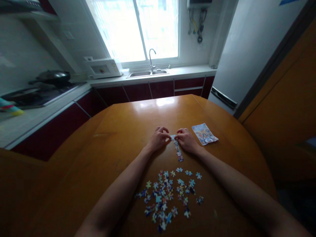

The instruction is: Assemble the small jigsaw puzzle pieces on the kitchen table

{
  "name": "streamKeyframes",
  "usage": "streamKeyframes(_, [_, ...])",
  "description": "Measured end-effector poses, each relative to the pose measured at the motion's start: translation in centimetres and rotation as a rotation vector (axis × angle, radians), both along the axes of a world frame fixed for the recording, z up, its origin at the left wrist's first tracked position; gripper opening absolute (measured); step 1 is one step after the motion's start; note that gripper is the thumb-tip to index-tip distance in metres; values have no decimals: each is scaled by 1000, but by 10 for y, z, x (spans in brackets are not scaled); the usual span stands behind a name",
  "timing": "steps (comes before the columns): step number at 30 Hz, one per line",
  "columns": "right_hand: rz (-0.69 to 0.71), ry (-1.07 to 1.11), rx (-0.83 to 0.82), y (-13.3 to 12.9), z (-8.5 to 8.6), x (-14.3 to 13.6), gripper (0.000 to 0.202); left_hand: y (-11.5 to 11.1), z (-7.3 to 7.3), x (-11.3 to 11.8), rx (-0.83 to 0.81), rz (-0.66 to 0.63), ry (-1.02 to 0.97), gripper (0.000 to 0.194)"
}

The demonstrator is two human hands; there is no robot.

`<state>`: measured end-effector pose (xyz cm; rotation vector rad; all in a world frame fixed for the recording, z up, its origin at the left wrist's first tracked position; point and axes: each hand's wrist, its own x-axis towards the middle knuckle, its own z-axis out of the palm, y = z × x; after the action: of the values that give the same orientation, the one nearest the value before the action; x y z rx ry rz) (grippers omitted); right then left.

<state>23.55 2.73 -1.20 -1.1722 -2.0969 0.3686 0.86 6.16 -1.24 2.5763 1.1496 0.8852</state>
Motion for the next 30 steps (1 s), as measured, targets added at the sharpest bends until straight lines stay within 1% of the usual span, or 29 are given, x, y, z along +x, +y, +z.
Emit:
streamKeyframes(4, [0,-7,-4,-1,2,0,21,-1,5,1,10,1,25,27])
streamKeyframes(9, [-5,-17,10,-3,4,-1,22,-2,9,5,31,-14,44,30])
streamKeyframes(14, [0,1,39,-4,5,-2,24,0,4,7,-11,-3,4,33])
streamKeyframes(17, [30,-45,29,-5,5,-2,24,3,1,6,0,50,-64,36])
streamKeyframes(19, [45,-84,21,-6,6,-2,23,4,-1,5,13,65,-73,35])
streamKeyframes(23, [53,-148,13,-6,6,-2,22,5,-2,3,21,11,-16,36])
streamKeyframes(28, [52,-181,0,-5,8,-3,24,5,-3,3,6,-6,11,22])
streamKeyframes(30, [53,-189,1,-6,8,-4,24,7,-5,4,-9,6,2,22])
